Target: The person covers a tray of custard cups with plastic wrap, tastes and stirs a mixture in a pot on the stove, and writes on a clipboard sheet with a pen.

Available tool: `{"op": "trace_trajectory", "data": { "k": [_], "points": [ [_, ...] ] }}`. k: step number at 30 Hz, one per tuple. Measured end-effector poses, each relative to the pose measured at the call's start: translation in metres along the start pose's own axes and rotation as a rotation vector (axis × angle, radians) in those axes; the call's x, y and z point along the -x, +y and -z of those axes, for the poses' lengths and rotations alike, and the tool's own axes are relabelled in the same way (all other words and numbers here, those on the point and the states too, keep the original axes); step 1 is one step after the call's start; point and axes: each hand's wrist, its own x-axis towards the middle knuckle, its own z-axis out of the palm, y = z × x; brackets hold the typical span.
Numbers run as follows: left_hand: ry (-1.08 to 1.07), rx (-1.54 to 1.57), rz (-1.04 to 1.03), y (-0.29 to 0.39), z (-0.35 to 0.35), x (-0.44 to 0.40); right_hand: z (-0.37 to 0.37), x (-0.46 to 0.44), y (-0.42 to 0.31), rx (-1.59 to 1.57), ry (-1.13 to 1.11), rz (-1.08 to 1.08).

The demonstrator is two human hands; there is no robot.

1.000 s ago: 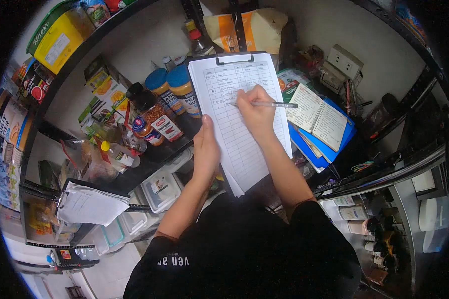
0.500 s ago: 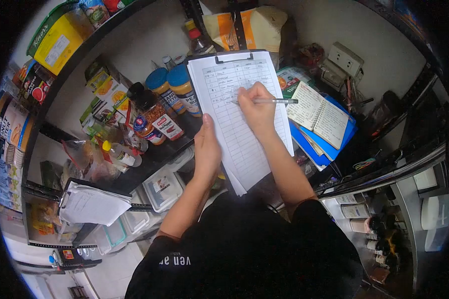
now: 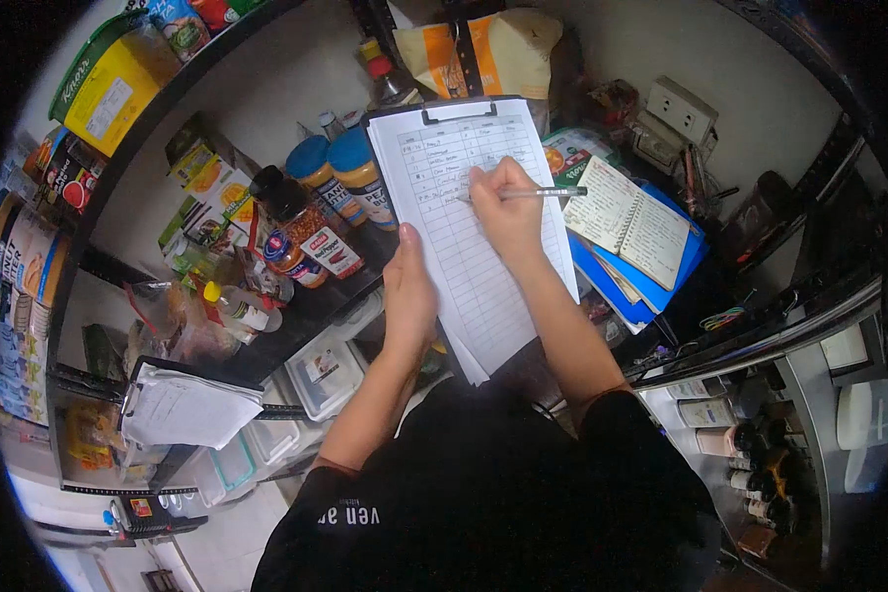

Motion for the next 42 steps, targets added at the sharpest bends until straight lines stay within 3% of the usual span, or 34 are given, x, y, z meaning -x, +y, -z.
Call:
{"op": "trace_trajectory", "data": {
  "k": [3,6,11,18,20,23,42],
  "points": [
    [-0.018,0.039,-0.002,-0.001,0.0,-0.001,0.001,-0.001,-0.001,0.028,-0.019,0.036],
    [-0.017,0.034,-0.002,-0.002,0.001,-0.001,0.006,-0.002,-0.002,-0.1,0.009,-0.082],
    [0.009,0.029,0.006,0.005,-0.004,0.003,0.01,0.0,-0.012,0.1,0.064,0.029],
    [-0.019,0.009,-0.008,0.005,-0.003,0.002,0.011,0.0,-0.002,0.06,0.043,0.007],
    [-0.005,0.029,-0.004,0.006,-0.005,0.003,0.011,-0.001,-0.007,0.202,0.014,0.075],
    [0.003,0.039,0.003,0.006,-0.005,0.003,0.011,-0.002,0.002,0.018,0.03,-0.002],
    [-0.008,0.032,-0.014,0.002,0.0,-0.001,0.011,-0.004,0.008,0.013,0.0,0.024]
  ]
}}
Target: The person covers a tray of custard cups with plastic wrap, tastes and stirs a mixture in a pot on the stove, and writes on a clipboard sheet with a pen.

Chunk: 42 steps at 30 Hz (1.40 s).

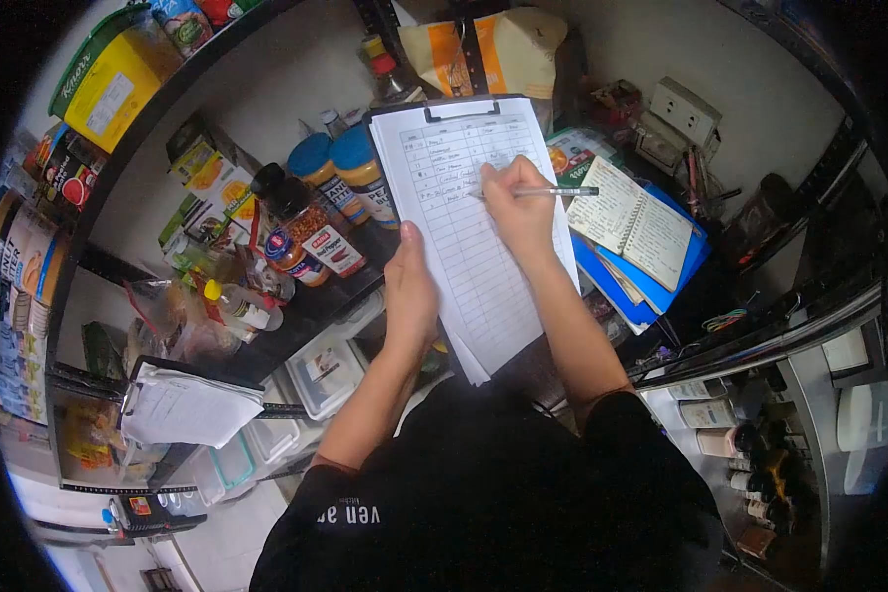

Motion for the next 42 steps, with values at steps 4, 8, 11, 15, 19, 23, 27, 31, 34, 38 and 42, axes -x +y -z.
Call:
{"op": "trace_trajectory", "data": {
  "k": [4,8,11,15,19,23,27,31,34,38,42],
  "points": [
    [0.01,-0.007,0.023,0.002,-0.001,0.002,0.0,0.001,-0.004,-0.033,-0.001,-0.023],
    [0.013,-0.059,-0.006,-0.004,0.004,-0.002,-0.002,0.002,-0.006,-0.067,0.009,-0.04],
    [0.015,-0.019,0.033,0.001,0.002,0.001,-0.003,0.002,-0.006,0.013,0.014,0.001],
    [0.021,-0.005,0.046,0.002,0.001,0.002,0.001,0.001,0.002,-0.016,-0.006,-0.016],
    [0.02,-0.009,0.043,-0.001,0.001,0.0,0.001,0.001,-0.001,-0.002,0.016,-0.034],
    [0.017,-0.042,0.034,-0.004,0.004,-0.002,0.001,0.0,0.003,0.063,0.026,-0.003],
    [-0.012,-0.032,0.017,0.0,0.001,0.001,0.0,0.001,-0.002,-0.06,0.008,-0.008],
    [-0.011,-0.009,0.003,-0.004,0.002,-0.001,0.001,0.0,0.003,-0.048,0.013,0.003],
    [-0.014,0.004,0.018,0.0,-0.001,0.002,0.002,0.001,0.009,0.009,0.027,0.005],
    [-0.002,0.003,0.034,0.009,-0.005,0.007,0.005,0.0,0.004,-0.031,0.039,-0.013],
    [0.005,0.032,0.029,0.002,-0.004,0.005,0.014,-0.004,-0.008,-0.031,0.108,0.025]
  ]
}}
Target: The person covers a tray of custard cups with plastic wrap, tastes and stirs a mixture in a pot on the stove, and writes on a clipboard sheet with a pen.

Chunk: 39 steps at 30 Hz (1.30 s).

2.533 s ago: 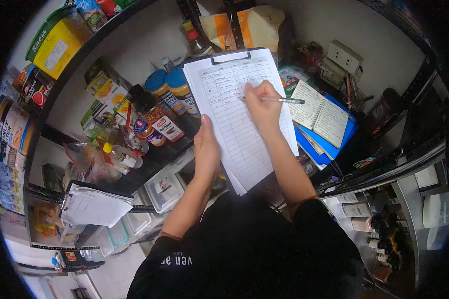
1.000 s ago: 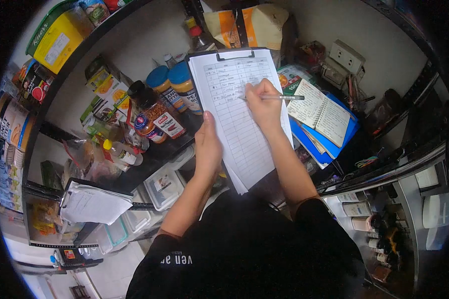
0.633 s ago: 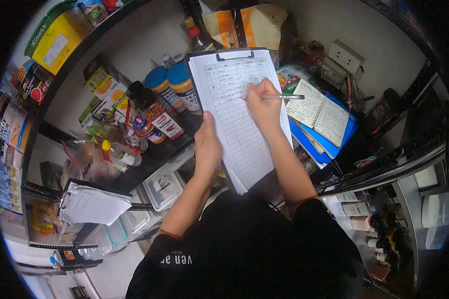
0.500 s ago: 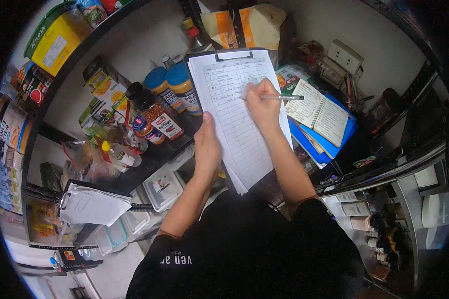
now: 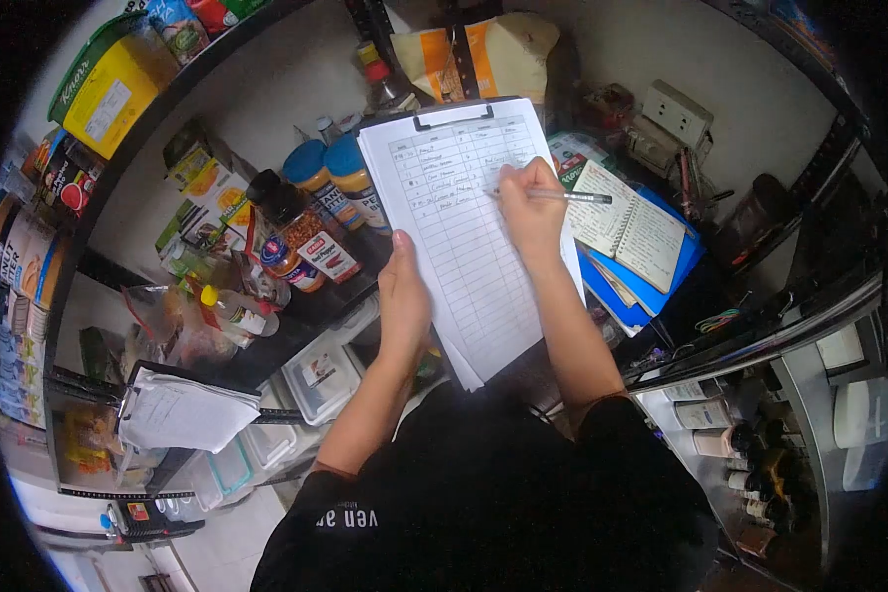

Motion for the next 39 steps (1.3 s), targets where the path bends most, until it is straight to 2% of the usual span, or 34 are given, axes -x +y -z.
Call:
{"op": "trace_trajectory", "data": {
  "k": [9,11,15,17,20,24,27,30,33,34,37,39],
  "points": [
    [0.02,-0.08,-0.012,0.0,0.003,-0.001,0.003,0.0,0.009,0.107,-0.044,0.03],
    [0.03,-0.062,0.014,0.002,0.002,0.0,0.003,-0.001,0.014,0.142,-0.053,0.11],
    [0.042,-0.06,0.002,0.001,0.003,0.0,0.004,-0.001,0.014,0.202,-0.06,0.047],
    [0.073,-0.132,0.004,0.0,0.004,0.0,0.001,-0.001,0.008,-0.032,-0.039,-0.033],
    [0.107,-0.157,0.038,-0.003,0.008,-0.004,0.0,-0.001,0.016,0.097,-0.042,0.077],
    [0.142,-0.13,0.071,-0.001,0.003,-0.004,0.002,-0.005,0.019,0.111,-0.018,0.092],
    [0.114,-0.187,0.021,-0.003,0.009,-0.006,0.0,-0.005,0.016,-0.106,0.025,-0.162],
    [-0.029,-0.108,0.015,-0.011,0.017,-0.009,-0.003,-0.004,0.012,-0.132,0.058,-0.18],
    [-0.079,-0.077,0.019,-0.02,0.026,-0.015,-0.001,-0.006,0.008,-0.305,0.057,-0.273],
    [-0.084,-0.078,0.02,-0.021,0.028,-0.017,0.0,-0.006,0.005,-0.411,0.052,-0.318],
    [-0.123,-0.076,0.047,-0.02,0.03,-0.02,0.002,-0.005,-0.002,-0.432,0.044,-0.364],
    [-0.052,-0.143,0.106,-0.013,0.027,-0.018,0.002,-0.005,0.0,-0.446,0.045,-0.367]
  ]
}}
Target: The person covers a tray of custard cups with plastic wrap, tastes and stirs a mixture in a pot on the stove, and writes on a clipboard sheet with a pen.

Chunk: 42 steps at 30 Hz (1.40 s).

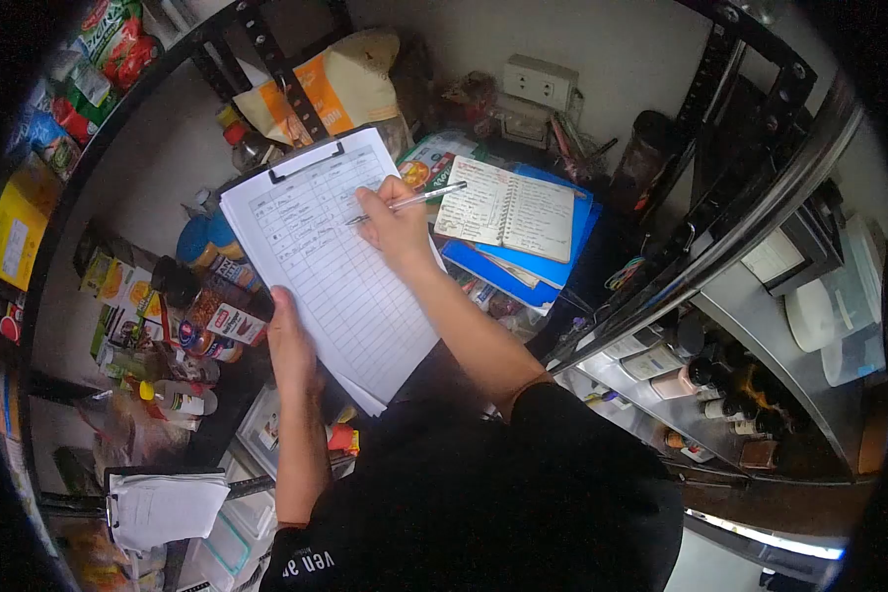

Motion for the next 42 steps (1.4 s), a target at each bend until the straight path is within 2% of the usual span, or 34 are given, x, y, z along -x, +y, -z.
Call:
{"op": "trace_trajectory", "data": {
  "k": [10,12,27,42],
  "points": [
    [0.054,0.121,-0.013,0.008,-0.012,0.006,0.002,0.002,-0.002,-0.076,-0.035,-0.037],
    [0.13,0.099,-0.022,0.009,-0.015,0.007,0.002,0.002,-0.002,-0.083,-0.035,-0.038],
    [0.047,0.171,-0.011,0.008,-0.014,0.005,0.002,-0.001,0.004,-0.069,-0.025,-0.008],
    [0.083,0.093,0.032,0.008,-0.015,0.006,0.001,-0.002,0.005,-0.057,-0.008,-0.033]
  ]
}}
